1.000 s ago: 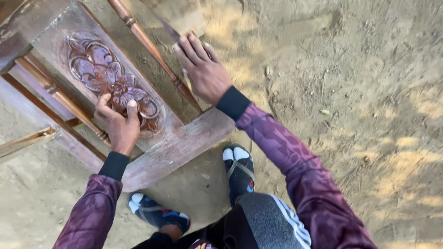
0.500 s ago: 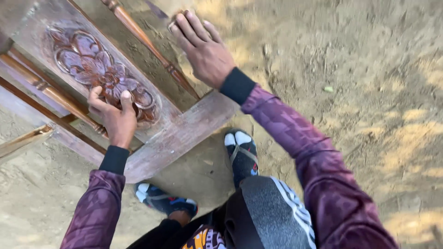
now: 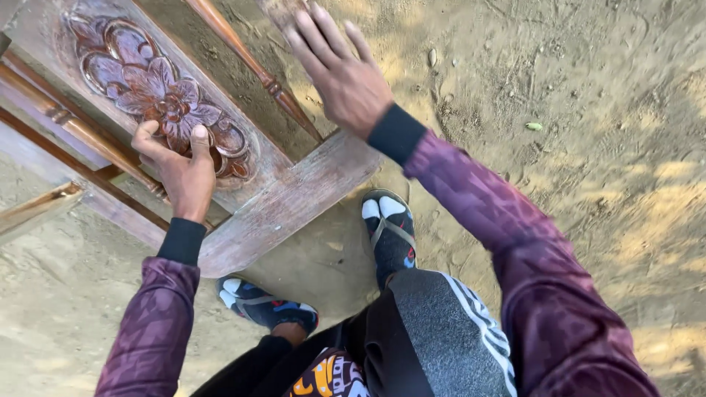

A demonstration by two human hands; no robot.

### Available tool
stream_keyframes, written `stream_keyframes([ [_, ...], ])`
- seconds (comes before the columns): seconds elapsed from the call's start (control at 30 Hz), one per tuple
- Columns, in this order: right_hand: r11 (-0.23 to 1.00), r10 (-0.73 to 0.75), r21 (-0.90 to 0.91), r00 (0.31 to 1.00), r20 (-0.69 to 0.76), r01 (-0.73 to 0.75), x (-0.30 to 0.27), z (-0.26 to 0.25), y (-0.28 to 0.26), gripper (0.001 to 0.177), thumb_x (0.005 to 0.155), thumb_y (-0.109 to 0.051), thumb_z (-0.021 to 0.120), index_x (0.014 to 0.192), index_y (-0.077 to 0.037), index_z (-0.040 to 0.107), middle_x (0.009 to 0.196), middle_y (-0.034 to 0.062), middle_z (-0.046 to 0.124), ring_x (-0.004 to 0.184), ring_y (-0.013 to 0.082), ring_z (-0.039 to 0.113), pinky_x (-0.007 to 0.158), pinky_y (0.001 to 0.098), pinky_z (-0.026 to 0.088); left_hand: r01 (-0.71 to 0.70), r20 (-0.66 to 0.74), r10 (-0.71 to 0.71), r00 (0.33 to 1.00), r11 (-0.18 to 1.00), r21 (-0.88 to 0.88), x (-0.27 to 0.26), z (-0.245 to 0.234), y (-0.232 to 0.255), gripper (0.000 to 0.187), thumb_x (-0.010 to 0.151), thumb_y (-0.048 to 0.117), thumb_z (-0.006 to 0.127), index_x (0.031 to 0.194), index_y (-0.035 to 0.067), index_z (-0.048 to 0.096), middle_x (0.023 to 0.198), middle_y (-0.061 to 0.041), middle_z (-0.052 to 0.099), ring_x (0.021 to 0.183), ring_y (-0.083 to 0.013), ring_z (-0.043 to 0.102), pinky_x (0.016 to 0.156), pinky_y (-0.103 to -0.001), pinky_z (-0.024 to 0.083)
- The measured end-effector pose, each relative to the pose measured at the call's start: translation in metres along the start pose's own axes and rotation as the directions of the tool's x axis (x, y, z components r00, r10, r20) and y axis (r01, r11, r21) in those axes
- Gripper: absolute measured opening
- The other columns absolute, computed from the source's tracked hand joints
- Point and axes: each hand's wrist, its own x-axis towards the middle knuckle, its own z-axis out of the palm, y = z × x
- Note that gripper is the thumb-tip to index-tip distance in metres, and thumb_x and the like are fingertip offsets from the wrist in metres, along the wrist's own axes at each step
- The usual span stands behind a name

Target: Sanding a wooden chair with sandpaper to prepare it for refinishing.

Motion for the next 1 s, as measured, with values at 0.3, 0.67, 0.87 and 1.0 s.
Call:
stream_keyframes([
  [0.3,0.997,0.017,-0.081,1.000,-0.010,-0.018,-0.047,0.017,0.000,0.063,0.092,-0.015,0.052,0.149,-0.012,0.026,0.153,0.0130,0.027,0.141,0.0268,0.023,0.113,0.0518,0.022,0.082,0.042,-0.084,0.996,0.995,0.052,0.000,0.003,0.003,0.055,0.102,0.006,0.060,0.123,0.011,0.010,0.121,-0.020,0.021,0.122,-0.0413,0.024,0.100,-0.060,0.027],
  [0.67,0.998,0.044,0.032,0.996,0.072,-0.046,-0.075,0.016,-0.007,0.052,0.099,-0.020,0.041,0.148,-0.009,0.031,0.154,0.0102,0.023,0.142,0.0250,0.013,0.116,0.0433,0.012,-0.024,0.035,0.025,0.999,1.000,-0.015,-0.001,-0.002,0.000,0.043,0.099,0.009,0.053,0.117,0.006,0.014,0.111,-0.016,0.022,0.115,-0.0378,0.028,0.099,-0.058,0.024],
  [0.87,0.996,0.015,-0.091,0.999,-0.050,-0.020,0.003,-0.001,-0.001,0.055,0.098,-0.011,0.045,0.148,-0.011,0.023,0.154,0.0084,0.028,0.141,0.0214,0.022,0.115,0.0433,0.017,0.142,0.087,-0.135,0.987,0.986,-0.084,0.008,-0.004,0.004,0.060,0.092,-0.010,0.064,0.113,0.013,0.013,0.121,-0.023,0.025,0.129,-0.0444,0.023,0.109,-0.062,0.016],
  [1.0,0.998,0.058,-0.016,0.997,0.048,-0.058,-0.088,0.013,-0.001,0.056,0.100,-0.027,0.048,0.149,-0.012,0.026,0.155,0.0084,0.022,0.143,0.0226,0.015,0.116,0.0454,0.012,-0.007,0.035,0.010,0.999,0.995,-0.104,0.008,-0.004,0.000,0.052,0.097,-0.003,0.063,0.116,0.008,0.016,0.115,-0.017,0.023,0.120,-0.0361,0.027,0.103,-0.053,0.023],
])
